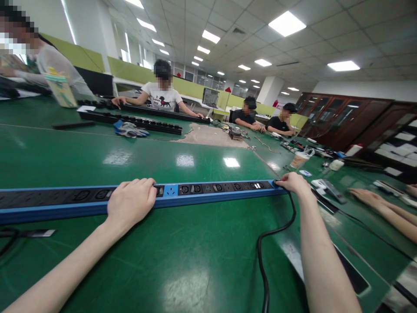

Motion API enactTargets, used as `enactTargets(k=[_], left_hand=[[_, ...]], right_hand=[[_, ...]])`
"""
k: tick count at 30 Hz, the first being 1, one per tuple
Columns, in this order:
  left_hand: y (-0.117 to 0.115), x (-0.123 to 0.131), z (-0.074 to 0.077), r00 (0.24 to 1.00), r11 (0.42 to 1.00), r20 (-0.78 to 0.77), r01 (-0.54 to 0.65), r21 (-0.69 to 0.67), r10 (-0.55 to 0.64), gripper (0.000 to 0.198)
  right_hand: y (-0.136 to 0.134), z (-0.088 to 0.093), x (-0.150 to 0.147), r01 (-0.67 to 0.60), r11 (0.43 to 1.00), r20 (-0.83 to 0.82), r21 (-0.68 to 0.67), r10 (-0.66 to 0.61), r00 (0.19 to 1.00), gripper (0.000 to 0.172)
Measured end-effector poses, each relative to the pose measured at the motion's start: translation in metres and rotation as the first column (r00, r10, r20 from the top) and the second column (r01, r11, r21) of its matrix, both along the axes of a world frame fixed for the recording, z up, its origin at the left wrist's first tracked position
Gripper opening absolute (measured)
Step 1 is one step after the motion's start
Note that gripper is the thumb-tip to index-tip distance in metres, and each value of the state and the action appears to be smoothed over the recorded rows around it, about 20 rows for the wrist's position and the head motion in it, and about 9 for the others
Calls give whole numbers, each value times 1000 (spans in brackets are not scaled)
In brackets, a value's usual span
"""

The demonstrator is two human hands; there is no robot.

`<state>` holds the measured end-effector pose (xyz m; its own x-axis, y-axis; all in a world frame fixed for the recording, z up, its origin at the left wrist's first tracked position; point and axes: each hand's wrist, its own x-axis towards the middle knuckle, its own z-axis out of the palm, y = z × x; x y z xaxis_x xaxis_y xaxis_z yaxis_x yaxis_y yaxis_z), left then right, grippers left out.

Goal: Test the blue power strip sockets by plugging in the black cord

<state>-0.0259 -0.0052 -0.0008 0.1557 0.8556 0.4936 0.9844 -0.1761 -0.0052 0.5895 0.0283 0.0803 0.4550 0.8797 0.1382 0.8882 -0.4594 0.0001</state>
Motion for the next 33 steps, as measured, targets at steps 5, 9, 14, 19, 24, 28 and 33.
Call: enactTargets(k=[5,9,14,19,24,28,33], left_hand=[[-1,-1,1,1000,1000,-14,7,3,-7,40],[0,0,1,1000,1000,-13,4,-12,-4,39],[1,-1,0,1000,1000,8,6,-13,-6,39],[1,-3,-2,999,999,19,34,-6,-34,39],[0,-2,0,999,1000,20,26,-3,-26,39],[-1,-3,0,999,999,26,47,-4,-47,40],[-1,-4,0,998,998,32,57,4,-57,40]], right_hand=[[3,-5,4,-73,995,-8,71,73,997,39],[3,-7,9,-135,987,-98,89,144,985,35],[-1,-4,9,-99,993,-210,72,112,971,32],[-1,-6,8,-100,988,-388,119,139,911,32],[-4,-13,7,-47,986,-421,160,111,900,32],[-6,-4,0,-97,988,-403,121,138,905,29],[-17,10,-23,-98,985,-357,143,143,923,27]])
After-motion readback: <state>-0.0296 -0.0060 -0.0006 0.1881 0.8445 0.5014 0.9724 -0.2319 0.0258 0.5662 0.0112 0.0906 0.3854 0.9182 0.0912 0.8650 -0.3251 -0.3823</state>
